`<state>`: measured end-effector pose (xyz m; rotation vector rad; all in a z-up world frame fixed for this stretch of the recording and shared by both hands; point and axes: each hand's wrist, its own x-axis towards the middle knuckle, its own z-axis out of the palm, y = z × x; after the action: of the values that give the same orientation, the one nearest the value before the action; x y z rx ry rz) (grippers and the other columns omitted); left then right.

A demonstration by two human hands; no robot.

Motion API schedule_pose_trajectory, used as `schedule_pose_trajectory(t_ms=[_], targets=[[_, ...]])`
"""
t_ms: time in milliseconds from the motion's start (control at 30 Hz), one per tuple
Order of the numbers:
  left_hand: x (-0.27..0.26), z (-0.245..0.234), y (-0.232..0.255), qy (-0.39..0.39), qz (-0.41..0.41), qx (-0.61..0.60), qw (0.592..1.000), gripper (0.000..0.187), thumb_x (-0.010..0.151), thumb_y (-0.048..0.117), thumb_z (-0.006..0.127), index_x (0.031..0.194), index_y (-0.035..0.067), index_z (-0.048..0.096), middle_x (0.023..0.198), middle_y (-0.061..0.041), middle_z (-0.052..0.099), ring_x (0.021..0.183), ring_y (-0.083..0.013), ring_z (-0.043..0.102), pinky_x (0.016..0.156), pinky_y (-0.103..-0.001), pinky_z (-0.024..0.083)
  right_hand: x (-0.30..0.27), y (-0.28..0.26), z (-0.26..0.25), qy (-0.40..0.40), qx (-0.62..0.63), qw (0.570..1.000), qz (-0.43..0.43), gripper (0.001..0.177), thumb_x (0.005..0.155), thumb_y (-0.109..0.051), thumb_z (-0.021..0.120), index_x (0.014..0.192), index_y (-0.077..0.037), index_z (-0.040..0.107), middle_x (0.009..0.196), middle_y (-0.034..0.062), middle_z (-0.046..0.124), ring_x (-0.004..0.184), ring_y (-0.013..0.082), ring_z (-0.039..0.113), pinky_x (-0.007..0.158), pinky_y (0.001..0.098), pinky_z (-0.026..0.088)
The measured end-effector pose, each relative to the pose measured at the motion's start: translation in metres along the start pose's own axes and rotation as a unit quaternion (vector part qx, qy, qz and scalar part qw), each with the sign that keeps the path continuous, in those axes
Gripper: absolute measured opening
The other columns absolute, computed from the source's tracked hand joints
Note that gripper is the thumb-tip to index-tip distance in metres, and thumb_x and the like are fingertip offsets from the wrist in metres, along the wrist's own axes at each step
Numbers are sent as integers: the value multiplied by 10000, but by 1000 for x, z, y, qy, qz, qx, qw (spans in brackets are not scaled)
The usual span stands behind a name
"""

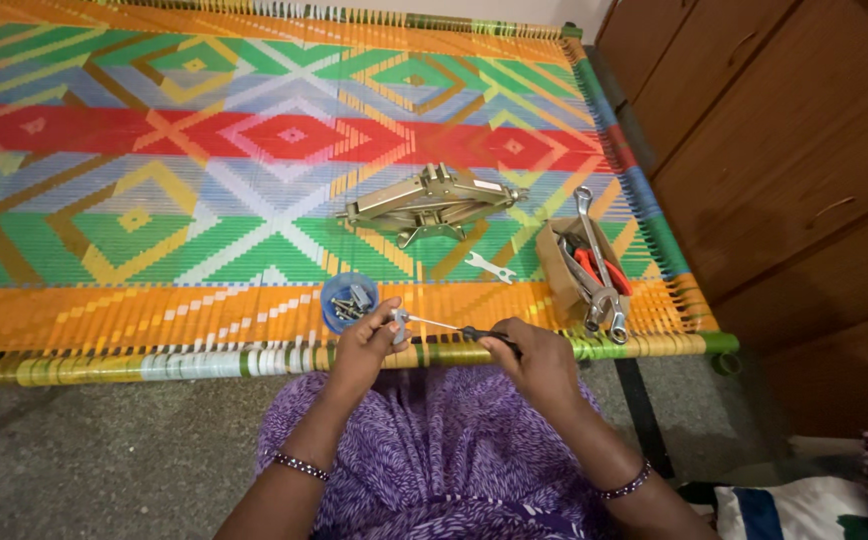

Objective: The person sits on the floor and uses a screwdriver to tighten screws into small metal parts. They repeatedly pick up parts from a blue bowl, insert screws, and tighten them before placing the parts back into the bowl.

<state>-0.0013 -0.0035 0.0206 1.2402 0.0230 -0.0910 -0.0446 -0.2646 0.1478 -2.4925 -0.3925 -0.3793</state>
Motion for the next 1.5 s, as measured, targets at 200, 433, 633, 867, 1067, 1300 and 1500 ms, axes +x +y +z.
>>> schedule_pose_trajectory(t_ms=[200, 433, 633, 867, 1067, 1300, 1500], targets=[[-1, 0, -1, 0, 4, 9, 1000, 459, 1005, 79, 565, 1462, 45, 552, 1175, -70, 692, 1000, -179, 702, 881, -343, 630, 2, 6, 3, 11, 49, 994, -99, 364, 860, -267, 769, 1108, -35, 636, 983, 153, 684, 821, 341, 699, 683, 415, 545], [-3, 1, 1, -6, 5, 28, 1000, 464, 1006, 96, 564, 1468, 54, 536, 1160, -66, 688, 990, -172, 725, 857, -330, 627, 1, 7, 4, 38, 21, 993, -111, 215, 883, -245, 763, 974, -72, 675, 850, 105, 660, 732, 307, 675, 624, 420, 510], [-5, 0, 1, 1, 3, 25, 1000, 470, 1010, 100, 558, 1477, 63, 530, 1184, -67, 703, 976, -158, 704, 863, -327, 633, 2, 1, 1, -5, -22, 1000, 3, 334, 822, -396, 812, 925, -96, 709, 701, 108, 694, 619, 293, 692, 562, 420, 512], [-2, 0, -6, 1, -3, 18, 1000, 467, 1002, 95, 567, 1467, 63, 541, 1185, -59, 696, 971, -159, 712, 850, -325, 632, 3, 1, 2, -11, -18, 1000, 17, 350, 830, -404, 813, 970, -96, 726, 800, 143, 744, 745, 351, 718, 628, 445, 530], [-3, -1, -10, 10, -6, 18, 1000, 460, 1008, 104, 585, 1464, 55, 553, 1162, -68, 690, 960, -157, 707, 836, -323, 635, 6, 3, 1, -31, 53, 995, -84, 198, 848, -177, 765, 964, -41, 681, 994, 172, 652, 876, 396, 679, 721, 456, 535], [-3, 0, -13, 2, 8, 16, 1000, 455, 1006, 99, 587, 1458, 45, 557, 1176, -54, 695, 978, -145, 704, 836, -315, 633, 1, 6, 3, 75, 6, 985, -158, 204, 841, -155, 772, 998, -62, 680, 928, 112, 668, 822, 335, 679, 682, 436, 524], [-1, -1, -15, -4, 19, 15, 1000, 458, 1009, 95, 586, 1462, 39, 548, 1173, -62, 700, 972, -158, 695, 839, -312, 628, 2, 2, 0, 70, -13, 994, -81, 279, 802, -304, 830, 940, -90, 716, 789, 107, 696, 717, 321, 678, 616, 428, 509]])
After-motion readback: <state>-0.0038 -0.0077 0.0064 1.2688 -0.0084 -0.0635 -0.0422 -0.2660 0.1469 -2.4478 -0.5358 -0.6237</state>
